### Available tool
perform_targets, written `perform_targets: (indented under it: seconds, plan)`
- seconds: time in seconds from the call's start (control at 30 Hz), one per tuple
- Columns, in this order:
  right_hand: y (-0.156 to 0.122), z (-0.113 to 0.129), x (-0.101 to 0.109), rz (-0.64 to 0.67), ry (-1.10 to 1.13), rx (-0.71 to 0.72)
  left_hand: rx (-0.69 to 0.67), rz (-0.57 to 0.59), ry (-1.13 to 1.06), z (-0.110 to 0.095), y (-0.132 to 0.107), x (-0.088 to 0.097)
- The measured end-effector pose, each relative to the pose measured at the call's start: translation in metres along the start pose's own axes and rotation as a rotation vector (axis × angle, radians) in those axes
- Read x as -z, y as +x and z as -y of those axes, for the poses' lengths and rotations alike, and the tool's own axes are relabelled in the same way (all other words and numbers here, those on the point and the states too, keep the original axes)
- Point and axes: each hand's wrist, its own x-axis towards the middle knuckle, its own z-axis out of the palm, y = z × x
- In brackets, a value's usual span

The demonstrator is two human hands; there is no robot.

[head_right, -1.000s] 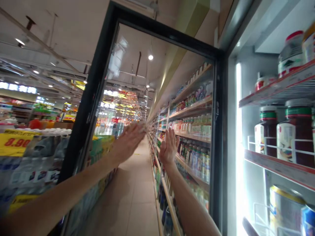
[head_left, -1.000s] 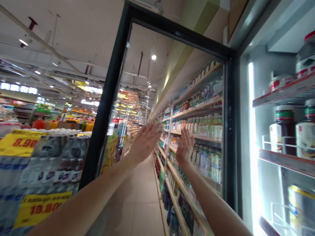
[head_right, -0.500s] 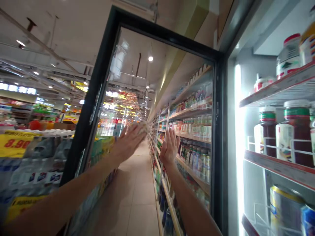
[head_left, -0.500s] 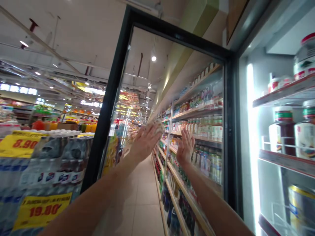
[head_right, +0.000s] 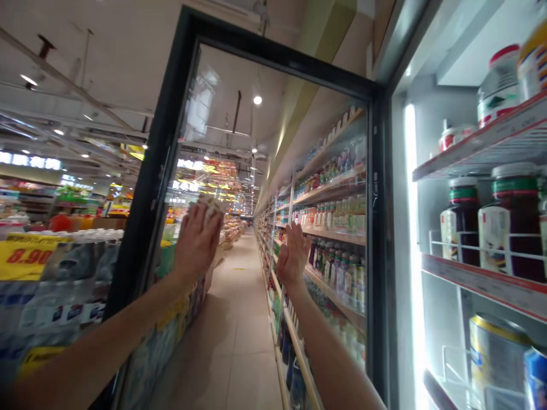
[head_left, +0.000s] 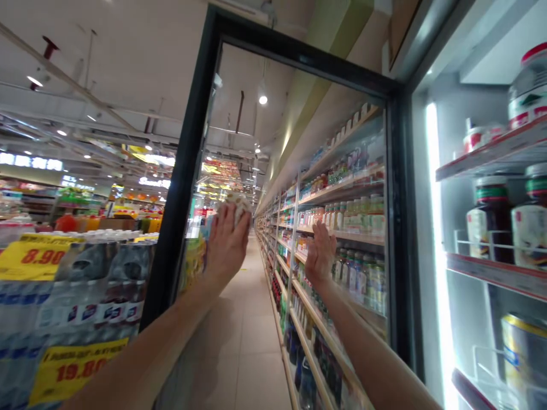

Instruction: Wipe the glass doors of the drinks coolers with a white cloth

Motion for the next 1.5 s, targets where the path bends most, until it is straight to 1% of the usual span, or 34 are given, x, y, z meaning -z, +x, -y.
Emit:
perform_targets:
  seconds: [0.03,0.1,0.13,0.17,0.2,0.3,0.33,0.37,0.4,0.47,0.5,0.53,0.57,0.63,0.67,0.7,0.73,0.8,0.83,0.87,0.9,0.97,1.0,1.03,1.07,1.13,1.17,1.2,1.23,1.33,1.37,1.4,1.43,1.5]
  plan:
    - [0.0,0.0,0.0,0.002,0.002,0.001,-0.113,0.039,-0.014,-0.004,-0.006,0.0]
    - [0.0,0.0,0.0,0.007,0.011,0.007,-0.391,0.134,-0.06,-0.012,-0.016,-0.002]
    - [0.0,-0.001,0.0,0.004,0.017,0.009,-0.496,0.167,-0.079,-0.014,-0.018,-0.003]
    - [0.0,-0.001,0.0,0.0,0.023,0.014,-0.536,0.169,-0.086,-0.013,-0.016,-0.005]
    - [0.0,-0.001,0.001,-0.007,0.027,0.021,-0.5,0.146,-0.077,-0.01,-0.011,-0.006]
    - [0.001,0.0,0.001,-0.024,0.033,0.029,-0.148,0.026,-0.005,0.0,0.008,-0.007]
    - [0.001,-0.001,0.001,-0.024,0.034,0.029,-0.086,0.012,0.006,0.002,0.011,-0.007]
    - [0.001,-0.001,0.001,-0.02,0.036,0.026,-0.111,0.027,0.0,0.001,0.013,-0.007]
    - [0.0,-0.001,0.001,-0.015,0.039,0.024,-0.221,0.07,-0.022,0.0,0.012,-0.007]
    - [0.0,-0.002,0.0,-0.009,0.047,0.023,-0.538,0.181,-0.086,-0.004,0.01,-0.006]
    - [-0.001,-0.003,0.0,-0.007,0.05,0.021,-0.633,0.217,-0.106,-0.005,0.01,-0.006]
    - [-0.001,-0.003,0.0,-0.006,0.053,0.018,-0.638,0.225,-0.111,-0.005,0.012,-0.006]
    - [-0.001,-0.003,0.0,-0.006,0.055,0.012,-0.551,0.204,-0.097,-0.005,0.015,-0.006]
    - [-0.001,-0.003,0.0,-0.01,0.055,0.003,-0.273,0.123,-0.04,-0.005,0.022,-0.006]
    - [-0.001,-0.003,0.0,-0.01,0.053,0.0,-0.188,0.095,-0.017,-0.005,0.023,-0.006]
    - [0.0,-0.002,0.001,-0.01,0.052,-0.004,-0.193,0.092,-0.011,-0.007,0.023,-0.006]
    - [0.0,-0.002,0.001,-0.011,0.053,-0.005,-0.283,0.115,-0.022,-0.009,0.022,-0.006]
    - [0.0,-0.002,0.002,-0.018,0.061,0.003,-0.565,0.185,-0.07,-0.01,0.019,-0.004]
    - [0.0,-0.002,0.002,-0.022,0.066,0.006,-0.644,0.202,-0.085,-0.009,0.019,-0.003]
    - [0.0,-0.002,0.002,-0.025,0.071,0.008,-0.642,0.197,-0.084,-0.006,0.021,-0.002]
    - [0.0,-0.003,0.002,-0.026,0.074,0.009,-0.556,0.17,-0.066,-0.002,0.024,-0.001]
    - [0.0,-0.003,0.002,-0.027,0.075,0.005,-0.26,0.072,-0.01,0.005,0.029,0.0]
    - [0.0,-0.004,0.002,-0.027,0.073,0.003,-0.142,0.029,0.01,0.007,0.029,0.001]
    - [0.0,-0.004,0.001,-0.029,0.071,0.003,-0.092,0.009,0.017,0.007,0.026,0.001]
    - [0.0,-0.004,0.001,-0.032,0.07,0.006,-0.125,0.018,0.008,0.005,0.021,0.002]
    - [-0.001,-0.004,0.001,-0.032,0.067,0.014,-0.326,0.1,-0.039,-0.002,0.004,0.004]
    - [-0.001,-0.004,0.001,-0.029,0.066,0.018,-0.399,0.141,-0.059,-0.004,-0.005,0.005]
    - [-0.001,-0.004,0.001,-0.028,0.064,0.022,-0.41,0.159,-0.065,-0.005,-0.012,0.007]
    - [-0.001,-0.004,0.001,-0.025,0.06,0.022,-0.351,0.151,-0.058,-0.005,-0.018,0.008]
    - [-0.002,-0.003,0.001,-0.019,0.051,0.011,0.001,0.024,0.0,-0.004,-0.026,0.008]
    - [-0.002,-0.003,0.001,-0.015,0.051,0.011,0.052,-0.003,0.006,-0.005,-0.026,0.006]
    - [-0.002,-0.003,0.001,-0.015,0.05,0.012,0.029,-0.004,-0.001,-0.008,-0.026,0.004]
    - [-0.002,-0.003,0.001,-0.016,0.049,0.015,-0.061,0.023,-0.019,-0.011,-0.026,0.002]
    - [-0.002,-0.002,0.001,-0.022,0.042,0.015,-0.307,0.108,-0.063,-0.016,-0.022,-0.002]
